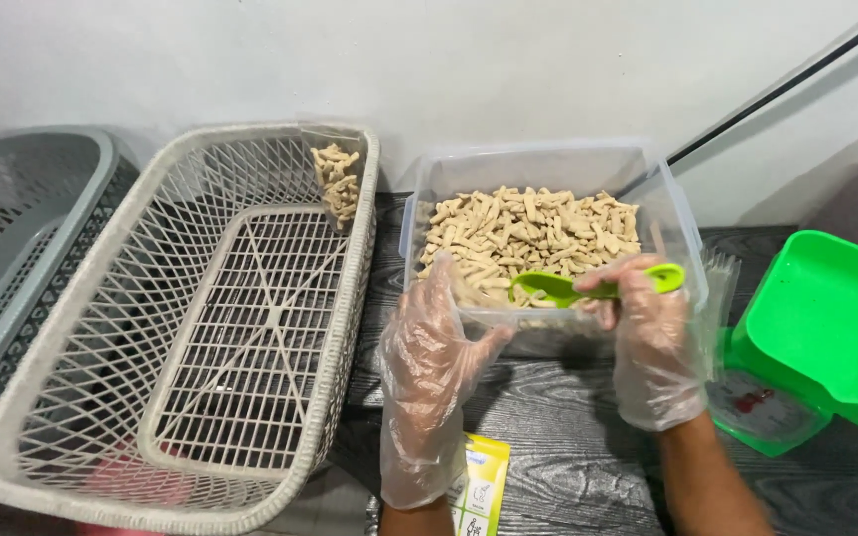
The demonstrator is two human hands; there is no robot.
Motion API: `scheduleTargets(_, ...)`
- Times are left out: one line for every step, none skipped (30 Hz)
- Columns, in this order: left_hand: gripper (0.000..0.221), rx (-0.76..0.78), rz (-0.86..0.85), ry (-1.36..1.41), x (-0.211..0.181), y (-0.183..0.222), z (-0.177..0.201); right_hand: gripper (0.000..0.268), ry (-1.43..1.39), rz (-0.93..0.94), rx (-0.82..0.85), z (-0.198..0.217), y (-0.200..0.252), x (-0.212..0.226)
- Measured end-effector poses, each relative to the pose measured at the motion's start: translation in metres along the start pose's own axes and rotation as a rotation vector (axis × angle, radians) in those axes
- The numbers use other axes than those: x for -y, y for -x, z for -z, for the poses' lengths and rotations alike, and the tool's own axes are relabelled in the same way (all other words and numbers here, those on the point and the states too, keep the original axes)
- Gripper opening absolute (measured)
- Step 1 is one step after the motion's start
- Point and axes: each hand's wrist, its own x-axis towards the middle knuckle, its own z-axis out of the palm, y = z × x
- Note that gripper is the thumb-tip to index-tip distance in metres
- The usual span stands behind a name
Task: Scooping and hand-placing small dry food items from a container into a plastic bag.
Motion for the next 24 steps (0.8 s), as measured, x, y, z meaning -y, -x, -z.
scheduleTargets(0.103,-0.003,0.001,0.017,-0.001,0.0,0.002,0.016,-0.019,0.011,0.033,0.008,-0.003,0.0)
scheduleTargets(0.103,-0.007,0.001,0.035,-0.002,0.0,0.004,0.017,-0.039,0.022,0.067,0.016,-0.006,0.0)
scheduleTargets(0.103,-0.006,0.005,0.037,-0.001,0.001,0.002,0.017,-0.036,0.02,0.069,0.013,-0.005,-0.004)
scheduleTargets(0.104,-0.025,-0.011,0.028,0.001,0.001,0.0,0.018,-0.032,0.007,0.079,0.01,-0.004,-0.008)
scheduleTargets(0.105,-0.042,-0.033,0.015,0.002,0.001,-0.002,0.019,-0.032,-0.002,0.084,0.006,-0.003,-0.013)
scheduleTargets(0.105,-0.041,-0.036,0.014,0.002,0.001,-0.002,0.019,-0.033,0.0,0.082,0.005,-0.002,-0.012)
scheduleTargets(0.105,-0.046,-0.026,0.013,0.001,0.002,-0.002,0.019,-0.049,0.009,0.068,0.003,-0.002,-0.012)
scheduleTargets(0.105,-0.052,-0.016,0.012,0.001,0.003,-0.001,0.019,-0.065,0.018,0.054,0.0,-0.001,-0.011)
scheduleTargets(0.105,-0.052,-0.013,0.011,0.002,0.003,-0.002,0.019,-0.066,0.016,0.056,0.002,-0.002,-0.009)
scheduleTargets(0.105,-0.055,-0.025,0.006,0.004,0.003,-0.003,0.019,-0.091,0.013,-0.004,0.004,-0.003,-0.007)
scheduleTargets(0.106,-0.061,-0.038,0.003,0.005,0.002,-0.004,0.019,-0.114,0.013,-0.064,0.006,-0.004,-0.005)
scheduleTargets(0.106,-0.063,-0.037,0.004,0.007,0.002,-0.006,0.019,-0.114,0.013,-0.061,0.008,-0.006,-0.005)
scheduleTargets(0.107,-0.059,-0.034,-0.018,0.009,0.002,-0.009,0.016,-0.133,0.029,-0.087,0.012,-0.008,-0.005)
scheduleTargets(0.109,-0.055,-0.031,-0.04,0.011,0.001,-0.012,0.014,-0.153,0.045,-0.114,0.015,-0.011,-0.005)
scheduleTargets(0.109,-0.054,-0.03,-0.04,0.009,0.002,-0.014,0.014,-0.152,0.045,-0.114,0.005,-0.009,0.006)
scheduleTargets(0.105,-0.159,-0.065,-0.075,0.008,0.003,-0.016,0.015,-0.092,0.01,-0.216,-0.004,-0.007,0.017)
scheduleTargets(0.104,-0.264,-0.099,-0.111,0.007,0.003,-0.018,0.016,-0.033,-0.024,-0.316,-0.013,-0.005,0.028)
scheduleTargets(0.104,-0.264,-0.099,-0.111,0.009,0.003,-0.019,0.016,-0.032,-0.025,-0.316,-0.009,-0.006,0.023)
scheduleTargets(0.105,-0.243,-0.103,-0.123,0.011,0.004,-0.02,0.017,-0.062,0.018,-0.307,-0.004,-0.007,0.019)
scheduleTargets(0.107,-0.223,-0.108,-0.134,0.014,0.004,-0.022,0.018,-0.091,0.061,-0.298,0.001,-0.008,0.014)
scheduleTargets(0.107,-0.224,-0.107,-0.134,0.013,0.004,-0.021,0.018,-0.091,0.06,-0.297,0.0,-0.006,0.014)
scheduleTargets(0.107,-0.22,-0.098,-0.128,0.013,0.004,-0.021,0.02,-0.138,0.083,-0.297,-0.001,-0.005,0.014)
scheduleTargets(0.106,-0.214,-0.091,-0.123,0.012,0.004,-0.02,0.022,-0.186,0.106,-0.299,-0.002,-0.003,0.014)
scheduleTargets(0.106,-0.213,-0.092,-0.123,0.014,0.003,-0.022,0.022,-0.186,0.106,-0.301,-0.002,0.001,0.015)
